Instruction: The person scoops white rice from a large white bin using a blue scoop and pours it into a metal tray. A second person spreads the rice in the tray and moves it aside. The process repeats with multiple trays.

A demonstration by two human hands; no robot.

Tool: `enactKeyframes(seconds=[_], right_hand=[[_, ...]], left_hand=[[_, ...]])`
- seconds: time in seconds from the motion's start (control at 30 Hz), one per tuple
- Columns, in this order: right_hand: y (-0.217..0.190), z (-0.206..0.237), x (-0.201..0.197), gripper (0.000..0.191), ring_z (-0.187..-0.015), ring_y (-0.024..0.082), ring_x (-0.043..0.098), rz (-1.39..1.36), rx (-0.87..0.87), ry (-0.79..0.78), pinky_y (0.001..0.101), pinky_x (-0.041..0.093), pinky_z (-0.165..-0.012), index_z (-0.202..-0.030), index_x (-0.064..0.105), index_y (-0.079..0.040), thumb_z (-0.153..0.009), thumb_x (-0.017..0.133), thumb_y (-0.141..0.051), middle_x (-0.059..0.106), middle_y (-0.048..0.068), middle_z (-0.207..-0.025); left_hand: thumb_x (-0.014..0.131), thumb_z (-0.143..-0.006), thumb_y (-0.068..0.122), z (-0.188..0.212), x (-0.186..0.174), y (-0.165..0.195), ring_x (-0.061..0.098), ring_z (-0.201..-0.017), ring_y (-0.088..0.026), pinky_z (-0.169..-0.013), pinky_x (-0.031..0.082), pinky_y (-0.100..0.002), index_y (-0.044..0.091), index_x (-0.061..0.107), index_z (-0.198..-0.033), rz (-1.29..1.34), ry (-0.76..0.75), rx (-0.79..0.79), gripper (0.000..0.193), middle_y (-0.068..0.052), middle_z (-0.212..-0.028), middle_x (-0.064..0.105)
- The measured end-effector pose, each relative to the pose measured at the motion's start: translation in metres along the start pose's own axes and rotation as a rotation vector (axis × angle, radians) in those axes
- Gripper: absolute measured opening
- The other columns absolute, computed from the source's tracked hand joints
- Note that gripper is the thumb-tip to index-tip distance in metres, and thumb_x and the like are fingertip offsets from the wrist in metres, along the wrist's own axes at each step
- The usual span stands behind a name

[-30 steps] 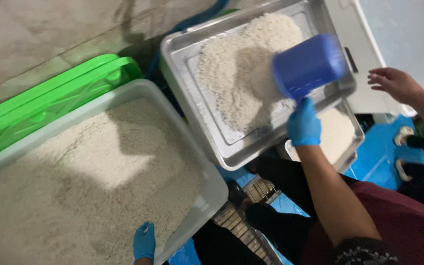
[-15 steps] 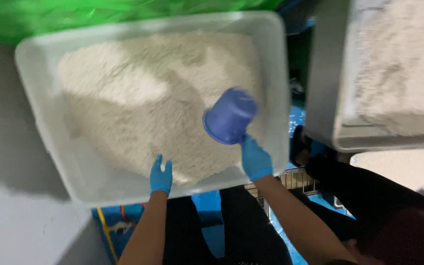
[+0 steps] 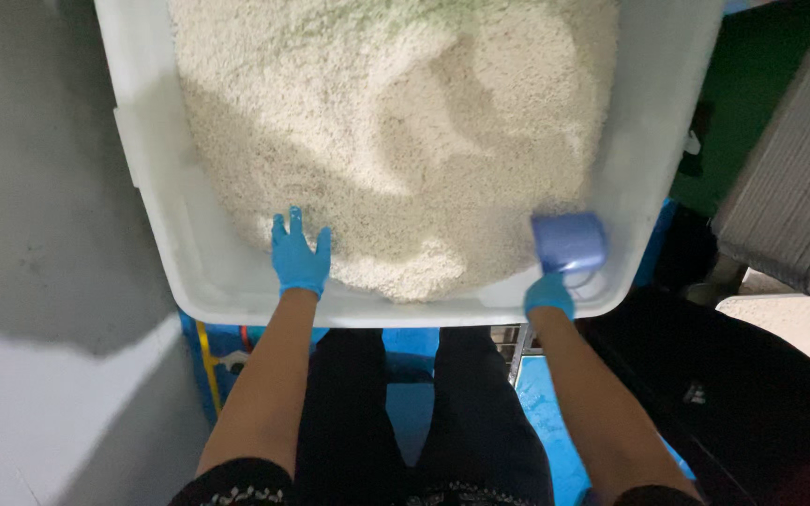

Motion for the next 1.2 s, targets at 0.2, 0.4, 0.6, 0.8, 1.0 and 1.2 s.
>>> enactKeyframes(seconds=[0.2,0.4,0.6,0.8,1.0,1.2], right_hand=[[-0.073,0.013,0.038,0.047,-0.087,0.034,0.060,-0.133,-0.060,-0.088,0.0490,0.047,-0.073,-0.135,0.044,-0.007,-0.098,0.056,-0.031,0.058,0.020,-0.111],[-0.101,0.049,0.072,0.043,-0.072,0.028,0.056,-0.343,0.099,-0.473,0.0454,0.044,-0.060,-0.124,0.048,-0.009,-0.095,0.062,-0.037,0.057,0.016,-0.095],[-0.099,0.064,0.075,0.038,-0.053,0.017,0.048,-0.604,0.151,-0.617,0.0382,0.039,-0.042,-0.110,0.050,-0.014,-0.090,0.068,-0.041,0.052,0.007,-0.076],[-0.088,0.060,0.070,0.040,-0.046,0.017,0.048,-0.526,-0.028,-0.739,0.0341,0.036,-0.038,-0.112,0.055,-0.011,-0.093,0.061,-0.045,0.051,0.007,-0.064],[-0.074,0.053,0.044,0.042,-0.046,0.011,0.054,-0.555,-0.310,-0.741,0.0299,0.048,-0.039,-0.121,0.057,-0.006,-0.099,0.059,-0.043,0.056,0.003,-0.068],[-0.031,0.062,0.012,0.045,-0.037,0.011,0.042,-0.736,-0.319,-0.902,0.0266,0.037,-0.034,-0.123,0.061,-0.002,-0.107,0.044,-0.040,0.048,0.002,-0.057]], left_hand=[[0.058,-0.102,0.045,0.002,0.042,-0.007,0.030,-0.148,-0.049,-0.120,0.030,-0.048,0.009,0.032,-0.162,0.333,-0.175,-0.248,0.075,-0.036,-0.160,0.027],[0.046,-0.106,0.052,0.032,0.080,-0.013,0.029,-0.155,-0.032,-0.123,0.026,-0.038,0.000,0.020,-0.160,0.830,-0.183,-0.715,0.079,-0.022,-0.168,0.026],[0.036,-0.103,0.054,0.030,0.092,0.002,0.030,-0.154,-0.028,-0.123,0.024,-0.036,0.005,0.013,-0.162,1.033,-0.209,-0.753,0.080,-0.015,-0.168,0.027],[0.040,-0.102,0.053,0.040,0.087,0.034,0.034,-0.151,-0.029,-0.121,0.028,-0.038,0.009,0.006,-0.162,1.120,-0.302,-0.911,0.082,-0.014,-0.166,0.030],[0.056,-0.106,0.039,0.039,0.079,0.090,0.035,-0.147,-0.043,-0.122,0.030,-0.045,-0.006,0.038,-0.155,0.971,-0.160,-0.348,0.068,-0.030,-0.158,0.039],[0.051,-0.107,0.029,0.055,0.053,0.107,0.010,-0.158,-0.039,-0.125,0.012,-0.046,0.002,0.033,-0.161,0.482,-0.204,0.022,0.062,-0.023,-0.170,0.018]])
Point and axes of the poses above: each hand's wrist, its own z-axis away from the middle knuckle, its own x-axis out of the palm, y = z × x, the point moved 3 cm from there along -z, towards the middle knuckle
